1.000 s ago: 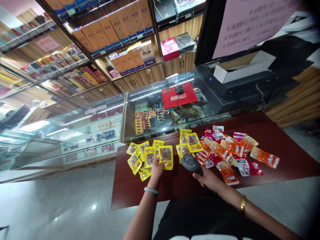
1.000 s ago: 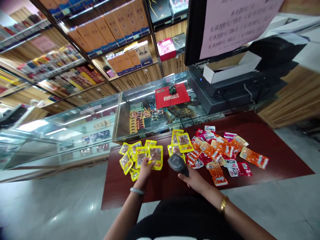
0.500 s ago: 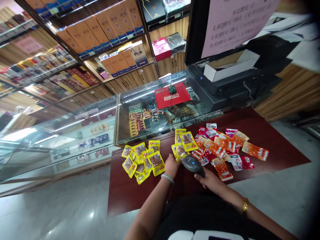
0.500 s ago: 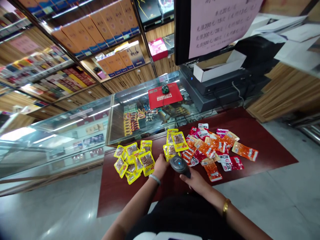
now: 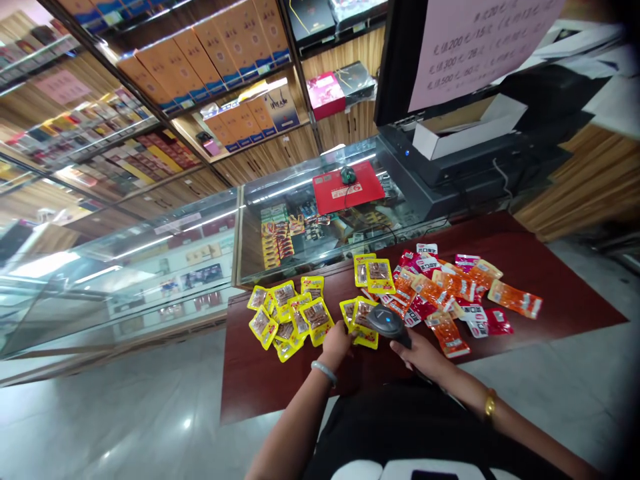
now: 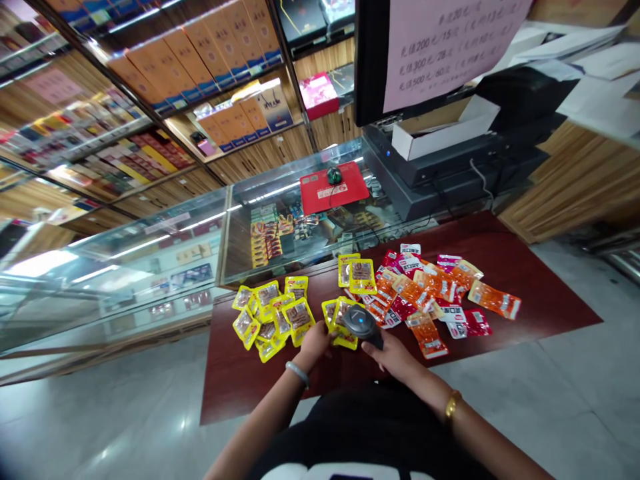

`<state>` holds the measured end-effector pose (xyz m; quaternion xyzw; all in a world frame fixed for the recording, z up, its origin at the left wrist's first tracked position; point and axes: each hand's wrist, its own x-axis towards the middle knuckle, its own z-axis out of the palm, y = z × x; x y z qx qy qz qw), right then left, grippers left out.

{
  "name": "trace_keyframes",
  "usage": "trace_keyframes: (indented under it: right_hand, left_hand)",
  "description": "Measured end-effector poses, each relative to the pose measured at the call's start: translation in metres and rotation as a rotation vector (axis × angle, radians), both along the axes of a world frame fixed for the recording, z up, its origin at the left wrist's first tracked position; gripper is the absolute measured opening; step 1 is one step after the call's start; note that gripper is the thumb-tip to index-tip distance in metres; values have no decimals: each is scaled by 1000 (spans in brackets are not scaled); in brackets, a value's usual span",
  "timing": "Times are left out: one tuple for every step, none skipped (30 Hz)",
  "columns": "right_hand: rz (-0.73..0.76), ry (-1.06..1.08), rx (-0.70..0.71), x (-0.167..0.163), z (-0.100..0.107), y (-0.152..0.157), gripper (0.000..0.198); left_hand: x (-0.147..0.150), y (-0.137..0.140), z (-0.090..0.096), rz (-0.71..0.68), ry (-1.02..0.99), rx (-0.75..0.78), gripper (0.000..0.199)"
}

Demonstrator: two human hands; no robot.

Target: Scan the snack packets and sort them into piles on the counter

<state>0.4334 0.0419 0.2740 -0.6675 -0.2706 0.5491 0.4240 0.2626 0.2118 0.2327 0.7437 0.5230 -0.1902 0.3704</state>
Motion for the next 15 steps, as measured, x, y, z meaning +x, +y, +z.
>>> trace_keyframes:
  right_hand:
    - [6, 7, 2, 0, -1, 0, 57]
    - [10, 13, 0, -1, -2, 1, 56]
    - [14, 16, -8, -1, -2, 1, 57]
    - [18, 15, -19, -1, 0, 3, 57]
    - [21, 8, -29, -1, 1, 4, 58]
    - [25, -2, -36, -1, 3, 6, 59]
    - [27, -11, -38, -1, 5, 7, 59]
    - [26, -17, -33, 0, 7, 8, 58]
    - [23, -18, -23, 0, 7, 9, 58]
    - [17, -14, -12, 0, 6, 9, 57]
    - [10, -7, -2, 0, 5, 9, 57]
    - [1, 0, 7, 0, 3, 9, 56]
    - [-8, 6, 13, 0, 1, 8, 56]
    - [-15, 11, 15, 0, -1, 8, 56]
    - [-18, 11, 14, 1, -2, 7, 56]
  left_hand:
    - [-5, -1, 2, -25, 41, 3, 30]
    - [-10, -3, 4, -56, 83, 4, 29]
    - [-13, -4, 6, -88, 124, -1, 30]
    - [-15, -5, 8, -117, 160, -5, 32]
    - [-17, -5, 10, -141, 183, 0, 33]
    - [-19, -6, 12, -163, 186, 21, 33]
    - [-21, -7, 14, -186, 162, 62, 32]
    - [-23, -7, 15, -211, 113, 117, 30]
    - [-24, -8, 15, -231, 46, 174, 28]
    - [-24, -9, 15, -232, -21, 218, 26]
    - [-24, -9, 14, -212, -77, 247, 25]
    - [-22, -10, 12, -172, -109, 264, 26]
    - [-19, -10, 10, -118, -117, 278, 30]
    - [-14, -10, 8, -61, -105, 295, 37]
    - [-8, -11, 6, -17, -80, 318, 46]
